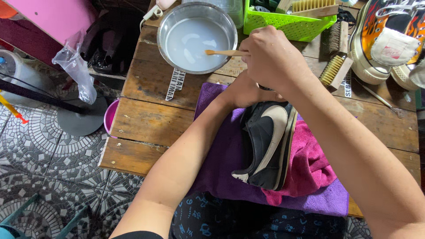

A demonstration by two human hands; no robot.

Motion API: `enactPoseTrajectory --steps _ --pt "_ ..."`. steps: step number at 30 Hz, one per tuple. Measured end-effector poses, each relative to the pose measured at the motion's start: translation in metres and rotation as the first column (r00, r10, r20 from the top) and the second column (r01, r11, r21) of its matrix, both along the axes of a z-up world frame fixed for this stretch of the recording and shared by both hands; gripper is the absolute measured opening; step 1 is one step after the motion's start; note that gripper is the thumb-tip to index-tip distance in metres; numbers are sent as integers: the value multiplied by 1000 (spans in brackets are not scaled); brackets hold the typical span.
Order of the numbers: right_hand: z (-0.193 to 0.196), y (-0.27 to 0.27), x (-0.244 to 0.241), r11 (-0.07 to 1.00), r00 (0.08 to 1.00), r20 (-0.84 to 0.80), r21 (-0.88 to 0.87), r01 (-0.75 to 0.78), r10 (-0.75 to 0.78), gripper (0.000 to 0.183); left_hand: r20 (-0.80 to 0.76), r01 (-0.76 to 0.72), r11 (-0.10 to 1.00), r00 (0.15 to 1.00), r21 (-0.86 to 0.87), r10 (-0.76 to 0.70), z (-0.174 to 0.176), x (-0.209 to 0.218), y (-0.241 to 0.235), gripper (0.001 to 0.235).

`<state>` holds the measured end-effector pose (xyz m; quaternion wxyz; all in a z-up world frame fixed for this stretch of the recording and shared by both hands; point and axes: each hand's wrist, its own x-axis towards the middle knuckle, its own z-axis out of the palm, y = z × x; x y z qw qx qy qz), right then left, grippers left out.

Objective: The person cleans a black and white sneaker using a pink cloth and a toothbrush. They wipe the shoe's surface and scrub the sole and sides with the toothbrush, occasionally dipping the brush into a bowl of water.

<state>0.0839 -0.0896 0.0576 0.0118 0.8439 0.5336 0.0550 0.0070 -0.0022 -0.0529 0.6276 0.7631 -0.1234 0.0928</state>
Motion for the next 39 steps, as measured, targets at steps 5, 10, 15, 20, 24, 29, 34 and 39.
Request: enactPoseTrajectory --steps 5,10,15,20,24,29,34,39 --pt "18 -13 -14 986 992 -123 159 50 -30 13 -59 11 1000 998 13 -10 16 -5 1 75" --pt "22 -39 -19 950 998 -22 308 -44 53 20 -111 -11 988 993 151 28 48 -19 1 52" --pt "23 -53 -20 949 999 -49 315 24 -9 32 -224 -15 965 972 261 76 49 -18 0 67" --pt "28 -56 -31 952 992 -128 303 46 -7 32 40 -11 986 999 167 5 34 -12 0 42" --pt "21 -56 -31 883 996 -18 464 -66 84 33 20 -40 987 999 156 37 19 -5 0 84" --pt "20 -54 -33 824 983 -4 546 -153 186 32 67 -16 997 998 74 11 20 -3 -1 62" --pt "16 -47 -34 890 990 -54 446 -93 131 17 41 12 994 999 107 -17 26 -1 -7 59" --pt "14 -50 -30 924 985 -128 377 -55 111 17 4 4 988 1000 155 -5 26 -5 -2 57"
